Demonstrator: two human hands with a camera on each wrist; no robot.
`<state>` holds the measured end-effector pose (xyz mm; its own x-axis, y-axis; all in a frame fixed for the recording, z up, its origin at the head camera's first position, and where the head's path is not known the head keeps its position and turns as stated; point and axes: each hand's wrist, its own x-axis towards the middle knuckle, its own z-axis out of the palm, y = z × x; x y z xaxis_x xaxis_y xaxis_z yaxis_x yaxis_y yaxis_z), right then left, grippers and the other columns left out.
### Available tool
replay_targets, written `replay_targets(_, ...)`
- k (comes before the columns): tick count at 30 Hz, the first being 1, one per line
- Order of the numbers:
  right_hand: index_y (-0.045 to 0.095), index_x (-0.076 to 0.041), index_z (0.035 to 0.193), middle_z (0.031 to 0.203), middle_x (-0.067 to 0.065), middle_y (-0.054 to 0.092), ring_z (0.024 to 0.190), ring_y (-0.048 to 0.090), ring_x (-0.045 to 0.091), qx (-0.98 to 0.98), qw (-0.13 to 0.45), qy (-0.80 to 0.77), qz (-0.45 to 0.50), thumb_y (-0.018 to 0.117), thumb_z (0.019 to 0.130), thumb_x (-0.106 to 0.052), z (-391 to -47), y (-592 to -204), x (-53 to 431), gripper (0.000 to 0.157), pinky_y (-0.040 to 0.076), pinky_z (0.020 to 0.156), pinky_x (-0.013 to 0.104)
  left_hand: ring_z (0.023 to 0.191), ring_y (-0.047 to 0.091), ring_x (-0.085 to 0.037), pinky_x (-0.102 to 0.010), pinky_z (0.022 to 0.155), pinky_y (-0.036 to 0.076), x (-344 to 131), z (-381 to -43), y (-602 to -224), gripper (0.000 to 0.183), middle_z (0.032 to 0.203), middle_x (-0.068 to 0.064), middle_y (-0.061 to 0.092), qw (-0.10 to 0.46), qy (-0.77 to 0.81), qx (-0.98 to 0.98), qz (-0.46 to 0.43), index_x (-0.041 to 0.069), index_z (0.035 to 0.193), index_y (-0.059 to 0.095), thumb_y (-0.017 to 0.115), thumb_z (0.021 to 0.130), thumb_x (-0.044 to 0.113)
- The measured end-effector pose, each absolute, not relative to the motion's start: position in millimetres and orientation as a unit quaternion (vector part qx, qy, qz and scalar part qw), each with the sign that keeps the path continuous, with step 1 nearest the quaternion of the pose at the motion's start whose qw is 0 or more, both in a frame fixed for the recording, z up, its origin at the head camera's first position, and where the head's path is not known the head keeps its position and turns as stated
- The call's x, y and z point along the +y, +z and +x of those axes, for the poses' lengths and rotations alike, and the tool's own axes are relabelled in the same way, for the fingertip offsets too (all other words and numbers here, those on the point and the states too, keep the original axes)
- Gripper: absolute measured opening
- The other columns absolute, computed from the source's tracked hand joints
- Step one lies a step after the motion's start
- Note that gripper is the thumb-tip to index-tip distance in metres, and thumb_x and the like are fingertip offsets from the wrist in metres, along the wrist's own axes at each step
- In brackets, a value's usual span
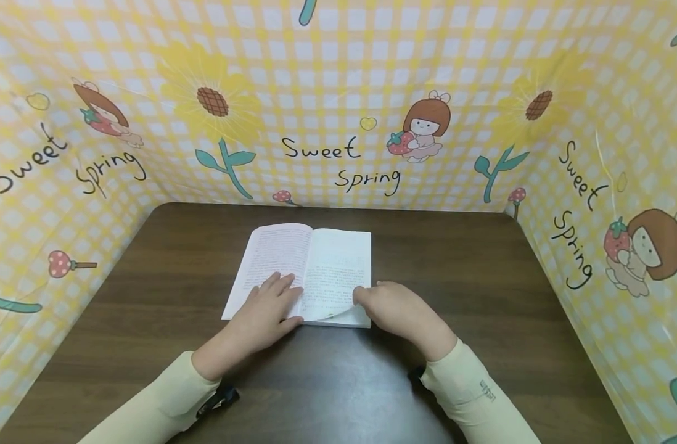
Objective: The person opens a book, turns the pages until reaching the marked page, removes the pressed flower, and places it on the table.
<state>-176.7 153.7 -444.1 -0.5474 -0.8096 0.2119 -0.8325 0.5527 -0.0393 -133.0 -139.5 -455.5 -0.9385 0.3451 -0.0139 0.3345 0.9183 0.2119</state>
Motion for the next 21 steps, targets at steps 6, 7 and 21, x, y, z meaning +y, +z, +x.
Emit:
replay_targets(6, 0.059, -0.018, 0.091, 0.058, -0.012, 0.034, 0.054, 0.027, 0.008, -0.877, 0.124, 0.058, 0.46, 0.057, 0.09, 0.003, -176, -441, 155, 0.021, 0.031, 0.053, 0.022, 0.152, 0.032, -0.038, -0.075, 0.113, 0.025, -136, -134, -457, 0.047, 0.152, -0.002, 0.055, 0.022, 0.121, 0.969, 0.216, 0.019, 0.134, 0.068, 0.075, 0.092, 0.041)
replay_targets(7, 0.06, -0.018, 0.091, 0.058, -0.012, 0.035, 0.054, 0.028, 0.008, -0.875, 0.132, 0.058, 0.461, 0.058, 0.09, 0.003, -177, -440, 154, 0.021, 0.031, 0.053, 0.022, 0.151, 0.033, -0.038, -0.075, 0.113, 0.025, -136, -133, -457, 0.046, 0.149, -0.002, 0.058, 0.025, 0.123, 0.968, 0.219, 0.019, 0.133, 0.068, 0.075, 0.093, 0.04)
replay_targets(21, 0.071, -0.014, 0.106, 0.097, -0.004, 0.077, 0.088, 0.072, 0.015, -0.824, 0.257, 0.1, 0.495, 0.066, 0.094, -0.004, -172, -425, 152, 0.016, 0.058, 0.084, 0.035, 0.141, 0.049, -0.038, -0.066, 0.102, 0.045, -135, -133, -456, 0.027, 0.131, 0.001, 0.07, -0.019, 0.12, 0.966, 0.228, 0.019, 0.122, 0.075, 0.071, 0.097, 0.03)
